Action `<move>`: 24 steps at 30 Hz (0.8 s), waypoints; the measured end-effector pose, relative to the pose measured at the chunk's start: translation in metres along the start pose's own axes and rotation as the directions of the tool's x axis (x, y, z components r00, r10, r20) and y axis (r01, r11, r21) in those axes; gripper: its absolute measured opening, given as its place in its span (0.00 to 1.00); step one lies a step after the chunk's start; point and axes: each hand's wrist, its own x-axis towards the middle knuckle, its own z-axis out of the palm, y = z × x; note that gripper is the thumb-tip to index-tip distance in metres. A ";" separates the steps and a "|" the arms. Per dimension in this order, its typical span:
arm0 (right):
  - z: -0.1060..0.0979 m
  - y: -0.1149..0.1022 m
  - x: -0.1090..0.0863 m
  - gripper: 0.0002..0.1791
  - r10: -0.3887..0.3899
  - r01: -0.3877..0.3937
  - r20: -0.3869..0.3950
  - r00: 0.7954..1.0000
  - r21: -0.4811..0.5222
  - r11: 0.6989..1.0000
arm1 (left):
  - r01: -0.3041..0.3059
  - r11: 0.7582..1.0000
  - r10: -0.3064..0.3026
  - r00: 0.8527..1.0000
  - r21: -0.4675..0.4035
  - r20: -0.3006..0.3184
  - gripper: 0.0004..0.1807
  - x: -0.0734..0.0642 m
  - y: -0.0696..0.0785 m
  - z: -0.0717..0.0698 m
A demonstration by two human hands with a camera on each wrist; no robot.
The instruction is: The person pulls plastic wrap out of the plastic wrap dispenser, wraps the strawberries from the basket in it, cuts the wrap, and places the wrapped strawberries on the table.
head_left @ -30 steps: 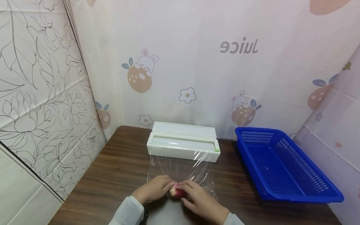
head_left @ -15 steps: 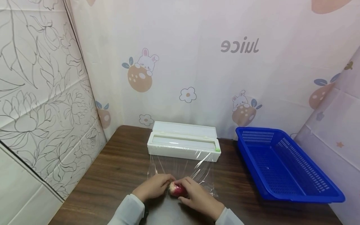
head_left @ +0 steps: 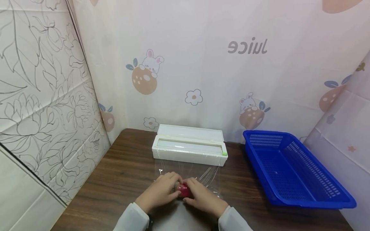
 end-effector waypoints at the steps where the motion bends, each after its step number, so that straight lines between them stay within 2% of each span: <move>1: 0.000 0.001 0.001 0.29 0.002 -0.002 0.014 1.000 0.005 1.000 | -0.010 1.000 0.010 1.000 0.019 0.003 0.15 0.001 0.002 0.001; 4: -0.001 0.005 0.003 0.27 0.012 -0.013 0.045 0.999 0.020 1.000 | -0.029 0.997 0.028 0.999 0.071 0.017 0.17 0.001 0.005 0.005; 9: -0.004 0.008 0.004 0.29 0.028 -0.031 0.070 0.997 0.045 0.999 | -0.024 0.995 0.021 0.999 0.098 0.030 0.20 0.003 0.006 0.009; 13: -0.006 0.013 0.004 0.30 0.021 -0.022 0.050 0.999 0.017 1.000 | -0.015 0.993 0.012 1.000 0.115 0.025 0.24 0.007 0.003 0.013; 17: -0.009 0.017 0.003 0.31 0.039 -0.039 0.038 0.999 -0.008 0.999 | -0.003 0.995 0.001 1.000 0.104 0.014 0.26 0.012 0.000 0.018; 24: -0.010 0.021 0.001 0.34 0.097 -0.096 0.060 0.993 -0.007 0.995 | 0.057 0.997 -0.057 0.998 0.054 0.007 0.26 0.019 -0.006 0.024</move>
